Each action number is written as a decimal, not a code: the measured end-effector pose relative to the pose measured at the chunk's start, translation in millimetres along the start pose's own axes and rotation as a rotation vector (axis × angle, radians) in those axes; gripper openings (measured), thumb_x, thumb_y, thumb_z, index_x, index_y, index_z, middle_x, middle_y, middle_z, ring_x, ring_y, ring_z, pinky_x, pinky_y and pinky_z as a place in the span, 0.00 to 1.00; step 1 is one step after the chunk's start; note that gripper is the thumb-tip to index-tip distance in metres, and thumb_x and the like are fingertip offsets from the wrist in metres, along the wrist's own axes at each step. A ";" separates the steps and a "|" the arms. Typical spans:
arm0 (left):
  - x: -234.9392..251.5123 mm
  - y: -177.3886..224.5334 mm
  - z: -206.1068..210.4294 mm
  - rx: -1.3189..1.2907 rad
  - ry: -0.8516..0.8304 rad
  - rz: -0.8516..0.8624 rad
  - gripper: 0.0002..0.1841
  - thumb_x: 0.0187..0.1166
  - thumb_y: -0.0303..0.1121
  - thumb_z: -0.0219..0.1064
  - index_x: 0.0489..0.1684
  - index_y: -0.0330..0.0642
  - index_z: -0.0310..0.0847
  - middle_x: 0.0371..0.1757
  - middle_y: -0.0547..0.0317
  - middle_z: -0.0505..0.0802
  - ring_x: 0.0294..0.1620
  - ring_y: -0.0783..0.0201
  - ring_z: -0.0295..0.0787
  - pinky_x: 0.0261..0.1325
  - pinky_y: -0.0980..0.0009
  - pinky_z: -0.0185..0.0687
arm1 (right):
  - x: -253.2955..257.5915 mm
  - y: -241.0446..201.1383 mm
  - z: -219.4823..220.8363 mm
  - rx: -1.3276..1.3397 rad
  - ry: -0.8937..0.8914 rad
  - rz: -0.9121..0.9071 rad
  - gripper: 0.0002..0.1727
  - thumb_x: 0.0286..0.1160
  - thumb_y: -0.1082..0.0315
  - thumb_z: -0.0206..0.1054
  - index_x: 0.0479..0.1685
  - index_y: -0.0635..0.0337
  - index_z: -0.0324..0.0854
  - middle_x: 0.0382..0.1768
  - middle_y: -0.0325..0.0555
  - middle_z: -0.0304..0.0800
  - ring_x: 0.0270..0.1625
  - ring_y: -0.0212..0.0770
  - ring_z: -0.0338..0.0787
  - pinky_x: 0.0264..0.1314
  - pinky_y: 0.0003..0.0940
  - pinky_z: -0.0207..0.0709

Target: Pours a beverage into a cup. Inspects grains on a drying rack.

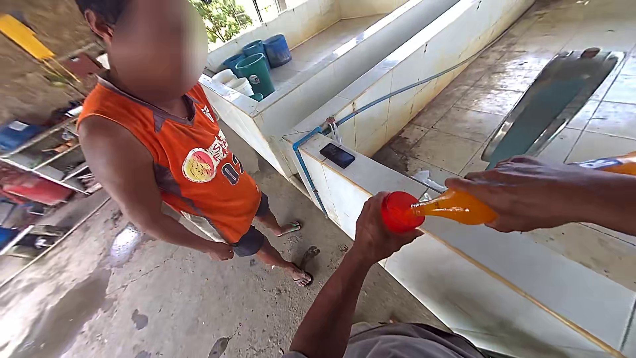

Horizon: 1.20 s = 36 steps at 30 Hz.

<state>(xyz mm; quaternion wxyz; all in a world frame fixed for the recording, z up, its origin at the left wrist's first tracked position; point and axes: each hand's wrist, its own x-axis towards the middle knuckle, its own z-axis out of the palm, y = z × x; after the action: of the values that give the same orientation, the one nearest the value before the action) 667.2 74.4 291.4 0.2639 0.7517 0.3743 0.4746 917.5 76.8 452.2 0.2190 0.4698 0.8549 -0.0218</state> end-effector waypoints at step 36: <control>-28.1 3.0 3.0 0.051 -0.043 -0.071 0.51 0.53 0.47 0.90 0.77 0.26 0.69 0.67 0.33 0.86 0.67 0.50 0.87 0.72 0.56 0.84 | -12.2 -29.0 -0.2 -0.029 -0.075 0.000 0.34 0.56 0.58 0.83 0.67 0.53 0.77 0.38 0.46 0.89 0.42 0.51 0.90 0.46 0.54 0.79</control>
<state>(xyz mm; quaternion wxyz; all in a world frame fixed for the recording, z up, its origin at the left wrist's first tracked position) 663.3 49.7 277.9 0.2692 0.7544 0.4071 0.4389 899.5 51.0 452.2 0.2577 0.4654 0.8463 -0.0271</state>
